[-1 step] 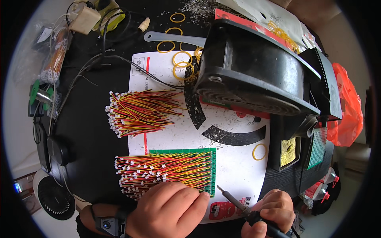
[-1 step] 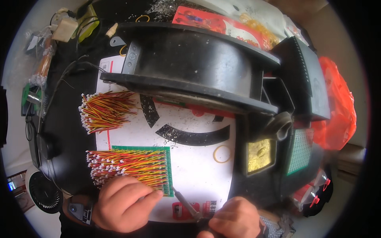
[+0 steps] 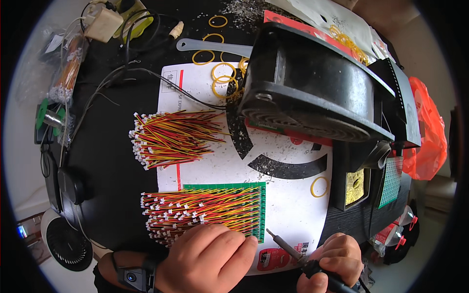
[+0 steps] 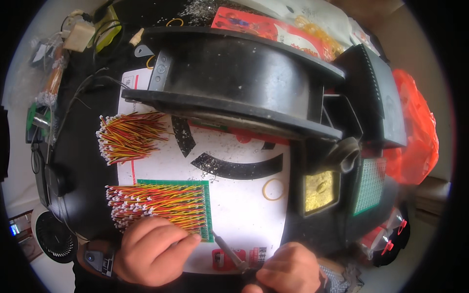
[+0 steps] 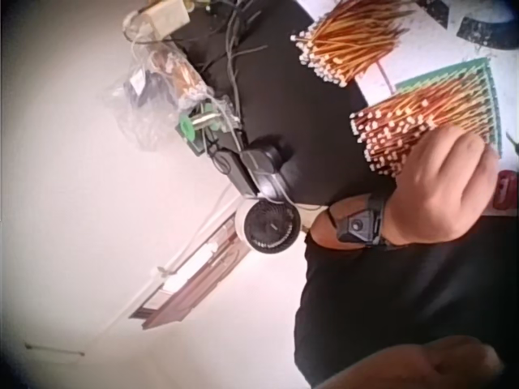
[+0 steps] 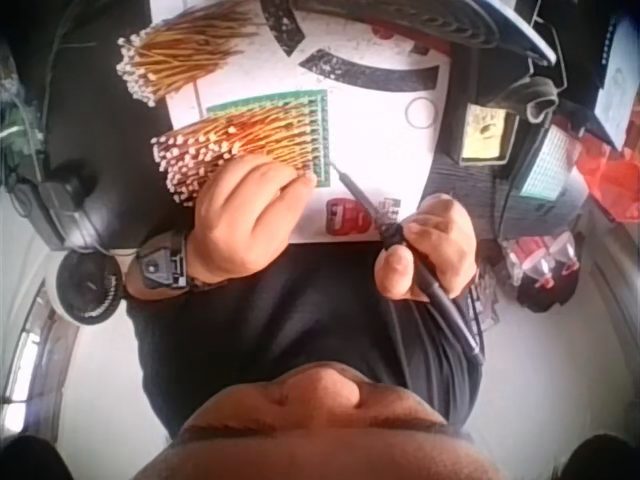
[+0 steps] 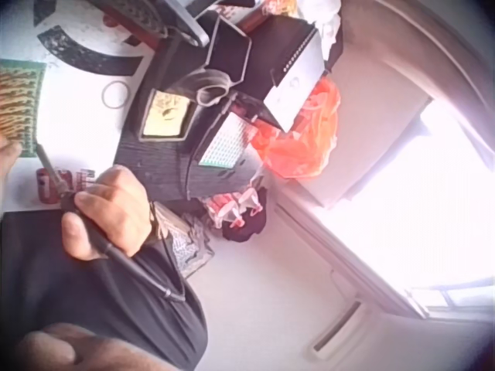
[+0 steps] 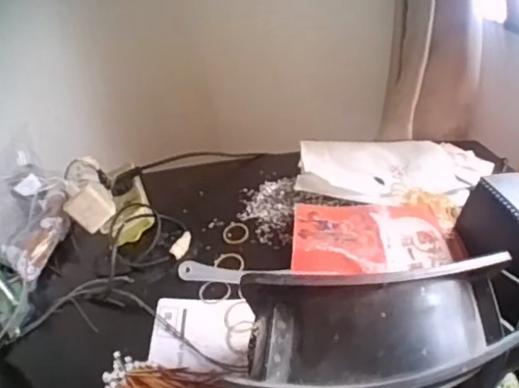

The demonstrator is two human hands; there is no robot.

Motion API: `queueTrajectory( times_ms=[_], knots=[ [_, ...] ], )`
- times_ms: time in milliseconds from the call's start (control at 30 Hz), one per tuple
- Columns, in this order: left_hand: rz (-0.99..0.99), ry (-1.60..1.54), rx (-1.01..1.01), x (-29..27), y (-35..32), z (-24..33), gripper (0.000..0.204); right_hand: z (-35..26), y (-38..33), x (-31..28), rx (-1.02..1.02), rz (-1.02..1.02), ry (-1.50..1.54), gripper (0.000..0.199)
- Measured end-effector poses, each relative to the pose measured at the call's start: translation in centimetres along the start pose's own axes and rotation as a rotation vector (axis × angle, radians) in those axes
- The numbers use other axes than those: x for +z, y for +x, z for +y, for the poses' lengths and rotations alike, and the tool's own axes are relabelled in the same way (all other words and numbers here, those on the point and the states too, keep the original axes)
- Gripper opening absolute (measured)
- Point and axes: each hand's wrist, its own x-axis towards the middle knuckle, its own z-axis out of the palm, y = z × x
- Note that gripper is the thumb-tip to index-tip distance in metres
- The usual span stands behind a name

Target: Soldering small wires to a green printed circuit board.

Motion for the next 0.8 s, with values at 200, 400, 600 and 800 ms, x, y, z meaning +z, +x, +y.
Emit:
queueTrajectory(
  times_ms=[200, 400, 600, 800],
  knots=[
    [-0.018, 0.058, -0.017, 0.2, 0.1, 0.1, 0.019, -0.5, 0.4, -0.6, 0.048, -0.160, -0.023, 0.020],
    [-0.009, 0.060, -0.044, 0.3, 0.2, 0.1, 0.018, -0.5, 0.4, -0.2, 0.065, -0.154, -0.055, 0.018],
    [-0.022, 0.049, -0.045, 0.3, 0.2, 0.1, 0.016, -0.5, 0.3, 0.2, 0.051, -0.119, -0.083, 0.019],
    [-0.016, 0.028, -0.080, -0.3, 0.0, 0.5, 0.016, -0.4, 0.4, 0.3, 0.054, -0.133, -0.087, 0.019]
  ],
)
